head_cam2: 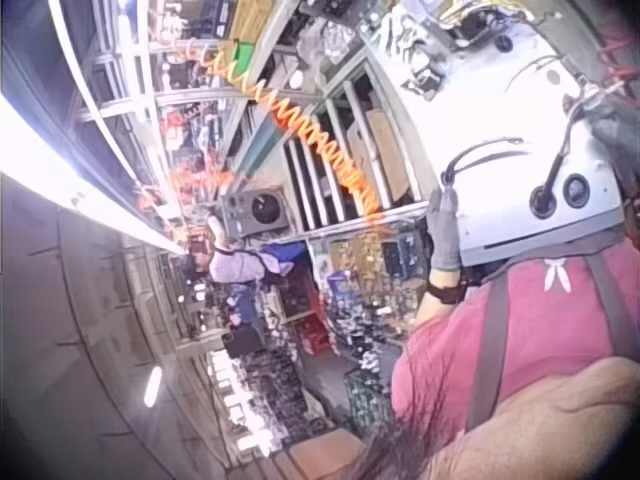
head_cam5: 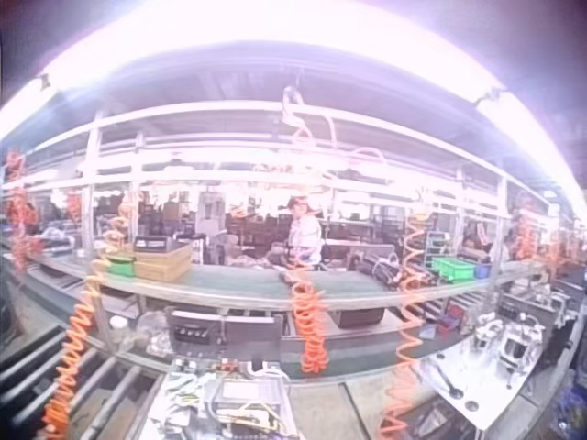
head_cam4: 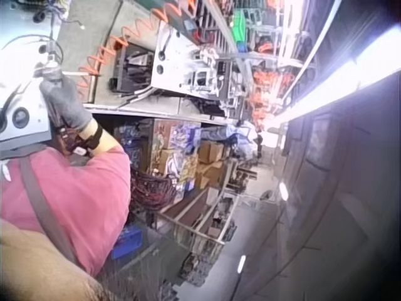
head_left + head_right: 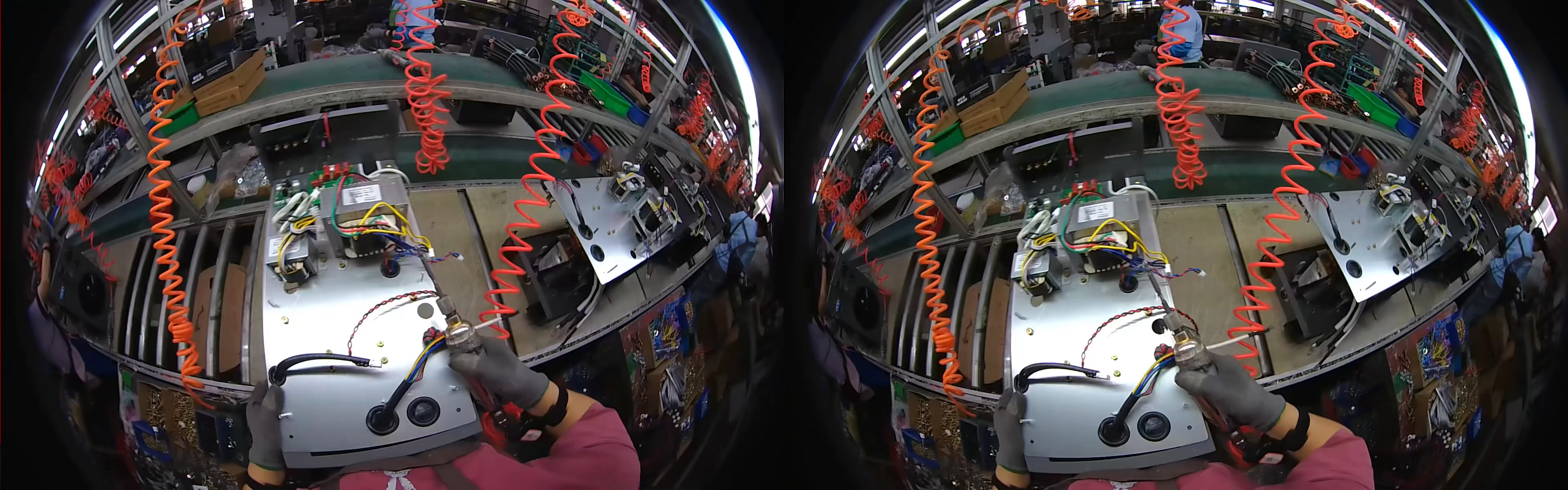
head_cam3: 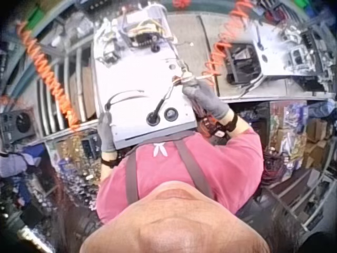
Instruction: Assembling and wiring components inside an inverter or power control box using a pneumatic screwdriver and wrench.
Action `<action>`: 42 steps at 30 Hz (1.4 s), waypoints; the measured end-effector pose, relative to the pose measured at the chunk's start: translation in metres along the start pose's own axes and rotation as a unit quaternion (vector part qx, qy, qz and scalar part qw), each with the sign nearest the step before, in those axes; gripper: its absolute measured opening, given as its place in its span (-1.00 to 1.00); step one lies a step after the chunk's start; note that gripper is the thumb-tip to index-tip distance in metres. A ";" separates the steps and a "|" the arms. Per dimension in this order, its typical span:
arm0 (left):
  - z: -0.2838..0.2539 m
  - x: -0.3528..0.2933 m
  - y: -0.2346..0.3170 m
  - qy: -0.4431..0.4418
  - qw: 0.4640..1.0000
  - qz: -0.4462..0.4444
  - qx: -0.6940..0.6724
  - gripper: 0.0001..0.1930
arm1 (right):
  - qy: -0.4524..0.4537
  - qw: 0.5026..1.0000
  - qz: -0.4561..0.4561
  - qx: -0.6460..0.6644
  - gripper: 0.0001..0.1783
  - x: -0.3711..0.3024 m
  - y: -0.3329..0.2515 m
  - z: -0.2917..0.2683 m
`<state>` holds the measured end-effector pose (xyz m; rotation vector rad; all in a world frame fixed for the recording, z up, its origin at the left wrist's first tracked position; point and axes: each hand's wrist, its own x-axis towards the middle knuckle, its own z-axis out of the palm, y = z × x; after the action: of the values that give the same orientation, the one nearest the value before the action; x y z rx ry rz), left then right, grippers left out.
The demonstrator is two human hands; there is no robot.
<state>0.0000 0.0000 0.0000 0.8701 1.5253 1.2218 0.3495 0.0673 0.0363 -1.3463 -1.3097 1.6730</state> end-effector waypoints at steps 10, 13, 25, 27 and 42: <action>0.173 -0.011 0.004 0.114 0.987 0.093 -0.062 -0.73 | 0.038 0.979 -0.103 -0.174 -0.71 0.106 -0.078 -0.124; 0.155 -0.006 0.029 -0.104 0.993 -0.052 -0.015 -0.67 | 0.080 0.963 -0.242 -0.092 -0.68 0.081 -0.107 -0.128; -0.045 0.333 0.088 0.349 0.862 0.279 0.239 -0.46 | 0.309 0.940 -0.113 -0.089 -0.66 -0.061 0.004 -0.041; -0.047 0.378 0.084 0.195 0.947 0.221 0.125 -0.60 | 0.350 0.929 -0.120 -0.020 -0.64 -0.062 0.013 -0.011; -0.075 0.289 0.035 0.142 0.942 0.293 0.075 -0.71 | 0.483 0.830 -0.196 -0.198 -0.48 -0.019 0.052 -0.015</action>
<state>-0.1552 0.2555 -0.0333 1.3614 1.6584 1.7336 0.3750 0.0381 -0.0056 -1.6615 -1.1700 0.2916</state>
